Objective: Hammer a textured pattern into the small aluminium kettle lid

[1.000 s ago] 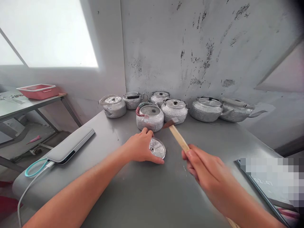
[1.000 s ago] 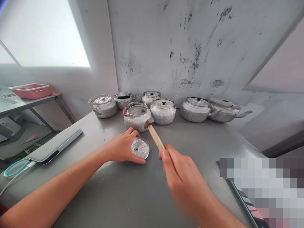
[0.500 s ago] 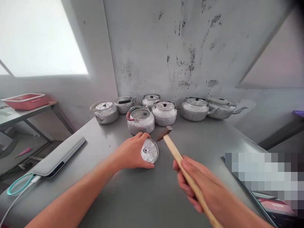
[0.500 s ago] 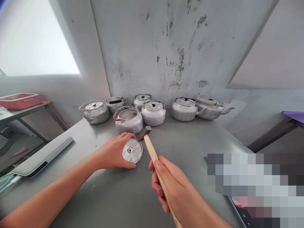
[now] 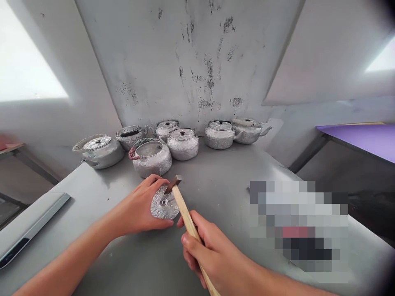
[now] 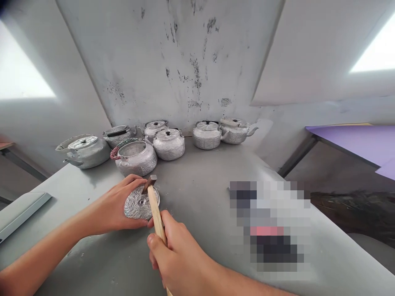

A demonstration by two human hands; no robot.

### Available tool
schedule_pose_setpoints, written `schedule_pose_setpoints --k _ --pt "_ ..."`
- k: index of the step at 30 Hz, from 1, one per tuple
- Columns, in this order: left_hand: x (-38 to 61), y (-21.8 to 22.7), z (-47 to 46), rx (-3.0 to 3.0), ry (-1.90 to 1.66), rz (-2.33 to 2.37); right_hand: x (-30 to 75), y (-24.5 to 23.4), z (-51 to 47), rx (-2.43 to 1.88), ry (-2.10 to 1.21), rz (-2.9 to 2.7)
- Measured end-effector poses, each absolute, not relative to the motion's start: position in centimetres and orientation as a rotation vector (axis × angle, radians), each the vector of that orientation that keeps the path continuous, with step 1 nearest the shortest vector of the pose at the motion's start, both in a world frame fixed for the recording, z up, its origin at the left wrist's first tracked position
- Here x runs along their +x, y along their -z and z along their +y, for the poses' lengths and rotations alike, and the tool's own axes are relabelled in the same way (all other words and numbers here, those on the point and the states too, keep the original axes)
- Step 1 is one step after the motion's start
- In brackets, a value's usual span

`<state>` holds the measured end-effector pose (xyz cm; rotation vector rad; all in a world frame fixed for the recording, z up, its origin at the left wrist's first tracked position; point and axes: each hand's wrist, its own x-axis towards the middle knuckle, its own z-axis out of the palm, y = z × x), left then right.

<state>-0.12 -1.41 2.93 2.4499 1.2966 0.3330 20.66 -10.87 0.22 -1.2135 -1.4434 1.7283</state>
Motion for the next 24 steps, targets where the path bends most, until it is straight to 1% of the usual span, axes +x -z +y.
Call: schedule_pose_setpoints --k 6,14,19,24 --pt "-0.3 -2.3 -1.2 2.443 -0.300 1.382 21.0 -0.1 -11.0 -1.246 -1.674 -1.452" --pt "-0.1 -2.0 -1.1 2.445 -0.374 1.489 20.5 -0.2 -11.0 -1.511 -1.475 -1.556" --pt "-0.2 -1.7 -1.1 2.409 -0.396 1.478 20.2 -0.2 -10.7 -1.555 -1.472 -1.620" --pt "-0.4 -1.6 -1.1 2.345 -0.345 1.527 20.4 0.2 -10.4 -1.588 -1.453 -1.593"
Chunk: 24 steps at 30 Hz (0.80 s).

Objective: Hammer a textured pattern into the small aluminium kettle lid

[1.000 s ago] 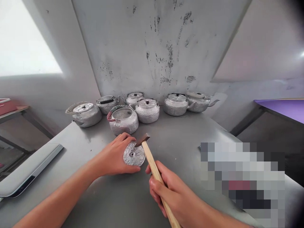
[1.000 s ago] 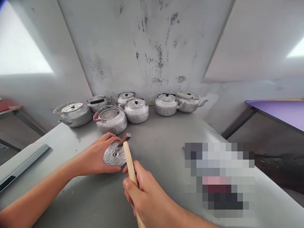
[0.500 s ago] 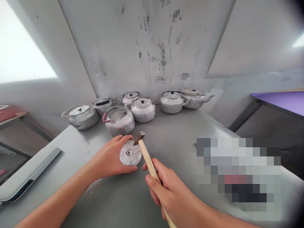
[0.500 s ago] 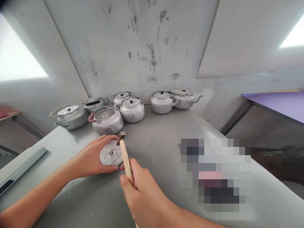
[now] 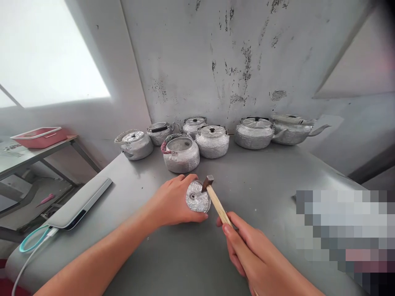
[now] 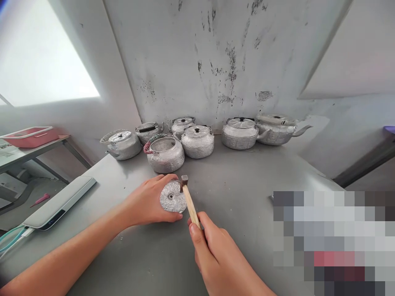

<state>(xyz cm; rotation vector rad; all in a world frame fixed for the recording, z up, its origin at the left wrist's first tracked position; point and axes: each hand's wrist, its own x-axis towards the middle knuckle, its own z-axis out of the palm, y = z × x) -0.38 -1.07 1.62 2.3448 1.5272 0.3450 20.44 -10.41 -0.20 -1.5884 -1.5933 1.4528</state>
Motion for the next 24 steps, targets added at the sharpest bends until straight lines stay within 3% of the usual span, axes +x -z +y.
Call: schedule_pose_setpoints --k 12,24 --pt "-0.5 -1.4 -1.0 2.309 -0.299 1.538 20.8 0.4 -10.1 -1.580 -1.639 -1.516" --pt "-0.4 -1.5 -1.0 2.279 -0.322 1.539 20.2 -0.7 -10.5 -1.549 -1.385 -1.546"
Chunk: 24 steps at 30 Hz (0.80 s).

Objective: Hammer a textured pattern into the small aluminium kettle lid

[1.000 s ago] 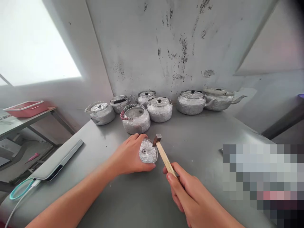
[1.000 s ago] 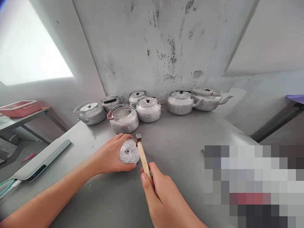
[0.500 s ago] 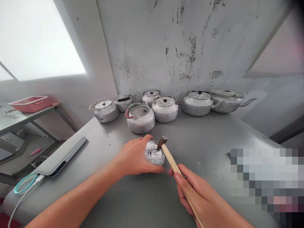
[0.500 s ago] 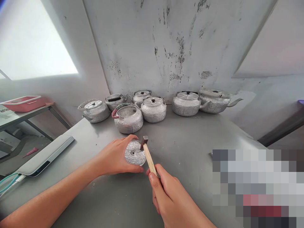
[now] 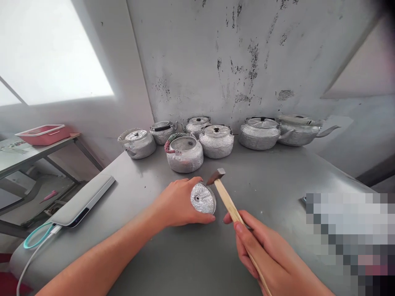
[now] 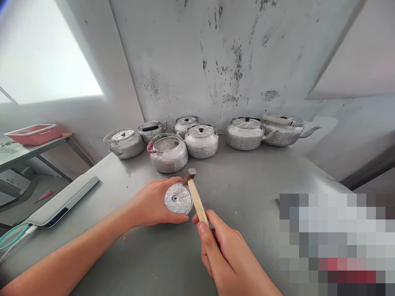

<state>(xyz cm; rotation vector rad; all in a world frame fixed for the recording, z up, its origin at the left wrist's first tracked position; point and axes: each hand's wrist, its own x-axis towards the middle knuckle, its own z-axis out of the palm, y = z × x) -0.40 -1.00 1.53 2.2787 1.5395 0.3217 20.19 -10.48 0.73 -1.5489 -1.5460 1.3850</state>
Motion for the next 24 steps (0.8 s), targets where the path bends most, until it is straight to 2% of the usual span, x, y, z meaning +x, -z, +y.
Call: schedule_pose_setpoints --k 5,10,15,19,24 --pt "-0.40 -1.54 -1.01 2.276 -0.305 1.533 20.65 -0.41 -10.05 -1.600 -1.549 -1.523" --pt "-0.39 -1.48 -0.92 2.270 -0.297 1.546 20.72 -0.05 -10.21 -1.652 -1.524 -1.492" --pt "-0.45 -1.37 -0.87 2.286 -0.304 1.555 20.68 -0.19 -10.35 -1.583 -1.361 -1.546" --pt "-0.49 -1.30 -0.86 2.288 -0.307 1.531 20.89 -0.37 -10.05 -1.586 -1.369 -1.600" --pt "-0.47 -1.39 -0.86 2.292 -0.299 1.543 20.78 -0.88 -10.02 -1.636 -1.146 -1.672"
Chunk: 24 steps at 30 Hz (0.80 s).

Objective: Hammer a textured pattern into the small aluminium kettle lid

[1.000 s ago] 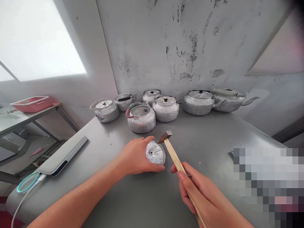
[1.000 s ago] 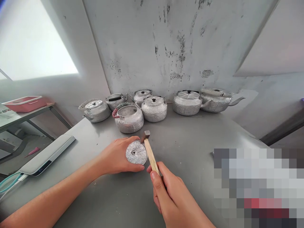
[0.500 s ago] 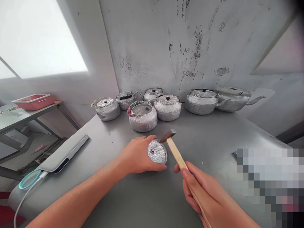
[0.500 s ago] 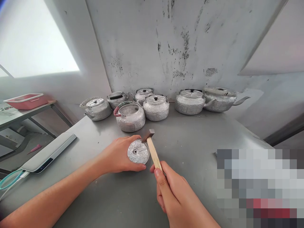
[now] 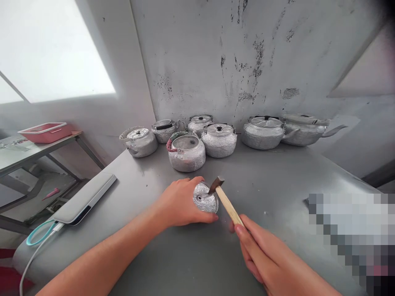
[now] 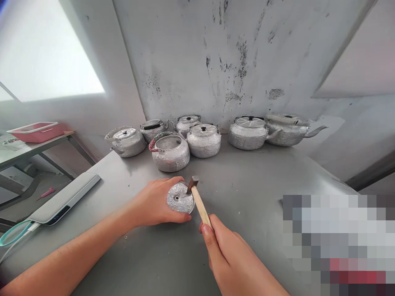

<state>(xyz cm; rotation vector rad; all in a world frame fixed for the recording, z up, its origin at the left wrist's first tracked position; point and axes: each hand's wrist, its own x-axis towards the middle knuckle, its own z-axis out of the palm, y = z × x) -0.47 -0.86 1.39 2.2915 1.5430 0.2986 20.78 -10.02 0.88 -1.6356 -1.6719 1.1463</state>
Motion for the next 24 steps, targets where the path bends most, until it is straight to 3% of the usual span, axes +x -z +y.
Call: schedule_pose_setpoints --k 6,24 --pt "-0.33 -1.54 -0.97 2.297 -0.303 1.559 20.45 -1.48 -10.22 -1.679 -0.984 -1.657" --pt "-0.35 -1.55 -1.05 2.267 -0.286 1.556 20.75 -1.66 -9.95 -1.670 -1.066 -1.665"
